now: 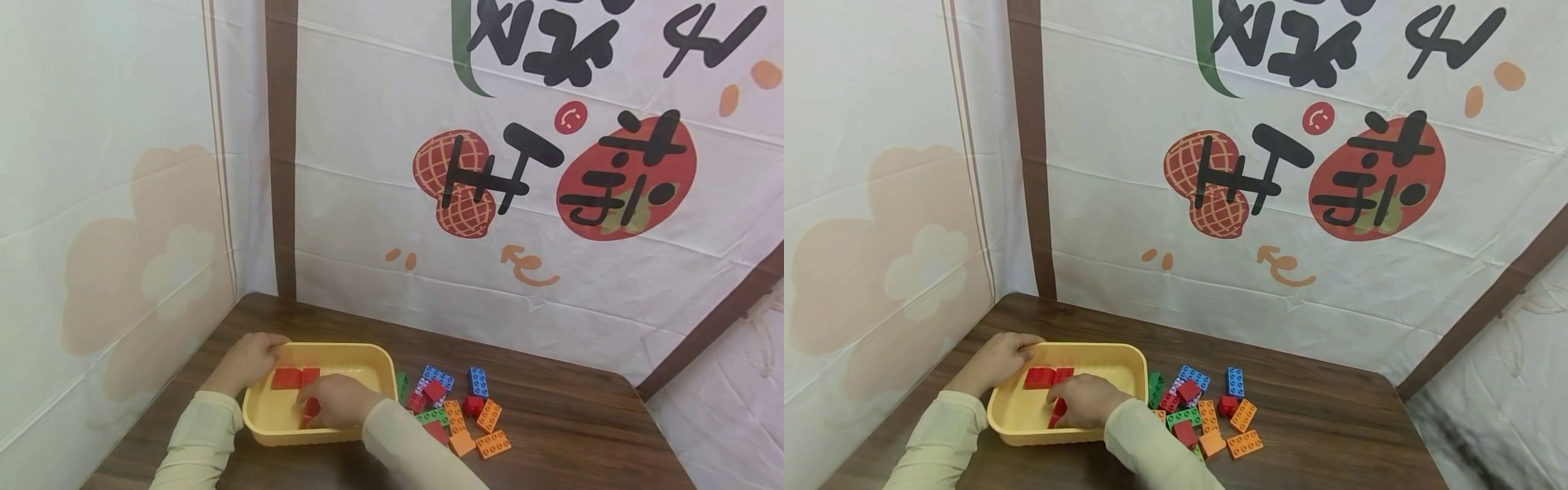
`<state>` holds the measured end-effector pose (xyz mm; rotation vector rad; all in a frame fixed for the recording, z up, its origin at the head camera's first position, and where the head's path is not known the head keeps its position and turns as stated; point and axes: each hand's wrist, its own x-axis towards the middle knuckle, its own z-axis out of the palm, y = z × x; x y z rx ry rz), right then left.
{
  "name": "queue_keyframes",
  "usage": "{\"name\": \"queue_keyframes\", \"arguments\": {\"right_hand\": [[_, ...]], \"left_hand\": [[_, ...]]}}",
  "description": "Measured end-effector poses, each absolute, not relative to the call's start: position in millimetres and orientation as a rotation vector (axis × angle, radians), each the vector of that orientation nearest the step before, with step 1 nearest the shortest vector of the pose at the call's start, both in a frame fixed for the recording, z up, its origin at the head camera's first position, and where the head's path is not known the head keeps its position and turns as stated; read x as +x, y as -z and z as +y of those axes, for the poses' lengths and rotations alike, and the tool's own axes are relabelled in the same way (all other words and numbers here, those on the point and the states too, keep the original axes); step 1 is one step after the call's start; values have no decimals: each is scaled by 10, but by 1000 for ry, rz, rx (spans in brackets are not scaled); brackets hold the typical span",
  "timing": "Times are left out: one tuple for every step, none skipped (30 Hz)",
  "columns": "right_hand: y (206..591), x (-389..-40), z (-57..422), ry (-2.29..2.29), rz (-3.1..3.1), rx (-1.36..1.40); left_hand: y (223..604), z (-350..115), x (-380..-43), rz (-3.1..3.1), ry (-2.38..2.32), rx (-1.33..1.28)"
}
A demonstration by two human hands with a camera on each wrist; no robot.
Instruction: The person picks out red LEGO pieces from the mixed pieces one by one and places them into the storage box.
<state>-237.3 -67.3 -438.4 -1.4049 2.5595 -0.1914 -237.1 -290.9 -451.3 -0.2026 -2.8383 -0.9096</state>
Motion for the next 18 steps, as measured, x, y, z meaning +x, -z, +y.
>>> {"name": "queue_keyframes", "arguments": {"right_hand": [[4385, -2373, -678, 189, 2561, -1394], [4387, -2373, -680, 184, 2561, -1389], [4388, -2374, -684, 183, 2561, -1383], [4389, -2375, -683, 185, 2560, -1377], [4394, -2378, -683, 189, 2558, -1373], [4399, -2381, -681, 194, 2557, -1371], [4404, -2384, -681, 199, 2555, -1371], [4411, -2389, -681, 205, 2554, -1374], [4419, -2393, -680, 211, 2554, -1377], [4429, -2397, -677, 219, 2553, -1380], [4438, -2403, -675, 228, 2553, -1384], [4446, -2408, -673, 237, 2551, -1392], [4453, -2413, -673, 239, 2551, -1406], [4461, -2419, -671, 243, 2549, -1417], [4466, -2423, -670, 246, 2546, -1433], [4472, -2430, -667, 248, 2544, -1448], [4473, -2433, -663, 252, 2540, -1466], [4478, -2437, -657, 255, 2535, -1486]], "left_hand": [[4517, -2908, -2371, -2837, 905, -204], [4519, -2909, -2373, -2834, 901, -206], [4519, -2909, -2373, -2832, 899, -208], [4518, -2906, -2373, -2831, 902, -210], [4519, -2904, -2373, -2830, 906, -209], [4520, -2902, -2373, -2830, 906, -208], [4520, -2903, -2373, -2831, 908, -206], [4519, -2903, -2373, -2833, 909, -205], [4519, -2904, -2372, -2834, 909, -206], [4519, -2904, -2373, -2835, 908, -206], [4521, -2905, -2375, -2835, 901, -209], [4522, -2906, -2376, -2834, 897, -211], [4522, -2906, -2377, -2834, 898, -210], [4521, -2906, -2376, -2834, 898, -211], [4521, -2906, -2376, -2834, 898, -211], [4520, -2907, -2378, -2833, 897, -210], [4520, -2907, -2380, -2834, 898, -209], [4518, -2908, -2381, -2834, 900, -208]]}}
